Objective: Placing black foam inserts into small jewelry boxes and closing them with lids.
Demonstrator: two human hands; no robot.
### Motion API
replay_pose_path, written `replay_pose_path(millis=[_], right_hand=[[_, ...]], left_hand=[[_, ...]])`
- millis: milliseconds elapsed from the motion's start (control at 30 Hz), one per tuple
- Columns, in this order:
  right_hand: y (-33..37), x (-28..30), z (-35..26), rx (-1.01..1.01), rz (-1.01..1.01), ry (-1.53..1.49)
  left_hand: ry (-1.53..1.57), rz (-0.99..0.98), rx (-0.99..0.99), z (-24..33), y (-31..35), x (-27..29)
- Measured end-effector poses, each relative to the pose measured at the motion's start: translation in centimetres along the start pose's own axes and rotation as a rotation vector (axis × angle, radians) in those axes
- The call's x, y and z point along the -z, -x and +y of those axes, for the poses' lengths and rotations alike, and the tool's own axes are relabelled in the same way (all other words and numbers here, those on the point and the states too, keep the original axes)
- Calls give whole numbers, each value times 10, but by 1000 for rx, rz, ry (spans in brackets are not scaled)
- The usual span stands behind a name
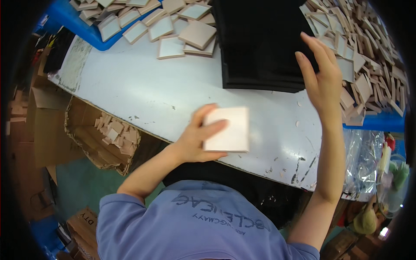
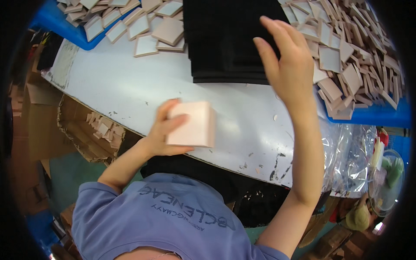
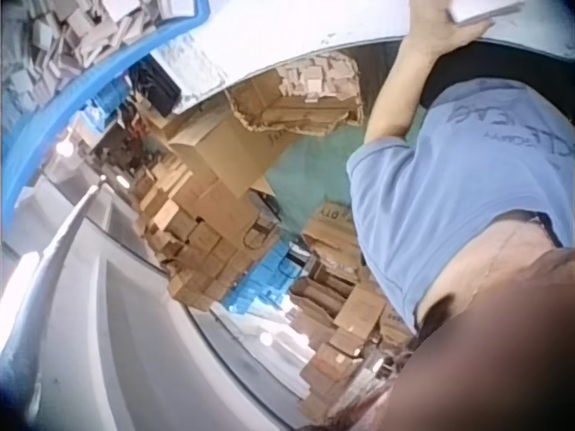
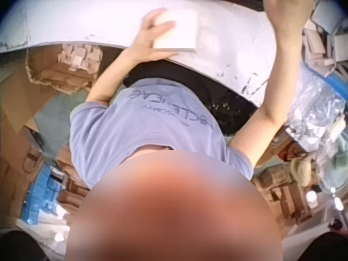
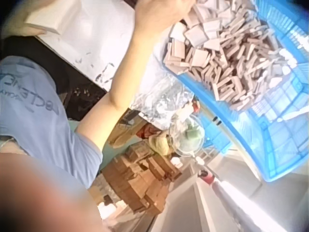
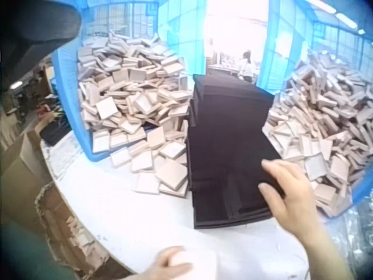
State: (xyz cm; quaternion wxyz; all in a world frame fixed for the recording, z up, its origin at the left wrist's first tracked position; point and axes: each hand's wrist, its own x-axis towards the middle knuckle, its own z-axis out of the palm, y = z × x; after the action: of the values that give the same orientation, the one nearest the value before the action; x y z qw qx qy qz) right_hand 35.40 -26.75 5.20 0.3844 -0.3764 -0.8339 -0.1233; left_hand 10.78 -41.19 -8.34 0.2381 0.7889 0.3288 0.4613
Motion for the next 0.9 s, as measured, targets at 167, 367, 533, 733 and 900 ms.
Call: replay_pose_path(millis=[167, 367, 533, 733, 900], right_hand=[[-5, -22, 24, -167, -132, -24], [-15, -26, 16, -181, -145, 66], [-3, -25, 25, -330, -38, -23], [35, 3, 50, -754, 748, -619], [92, 19, -22, -341, 605, -164]], left_hand=[[29, 860, 301, 8, 59, 63], [241, 1637, 751, -37, 124, 165], [-550, 303, 406, -64, 22, 123], [-1116, 133, 349, -110, -38, 101], [-574, -162, 449, -57, -4, 76]])
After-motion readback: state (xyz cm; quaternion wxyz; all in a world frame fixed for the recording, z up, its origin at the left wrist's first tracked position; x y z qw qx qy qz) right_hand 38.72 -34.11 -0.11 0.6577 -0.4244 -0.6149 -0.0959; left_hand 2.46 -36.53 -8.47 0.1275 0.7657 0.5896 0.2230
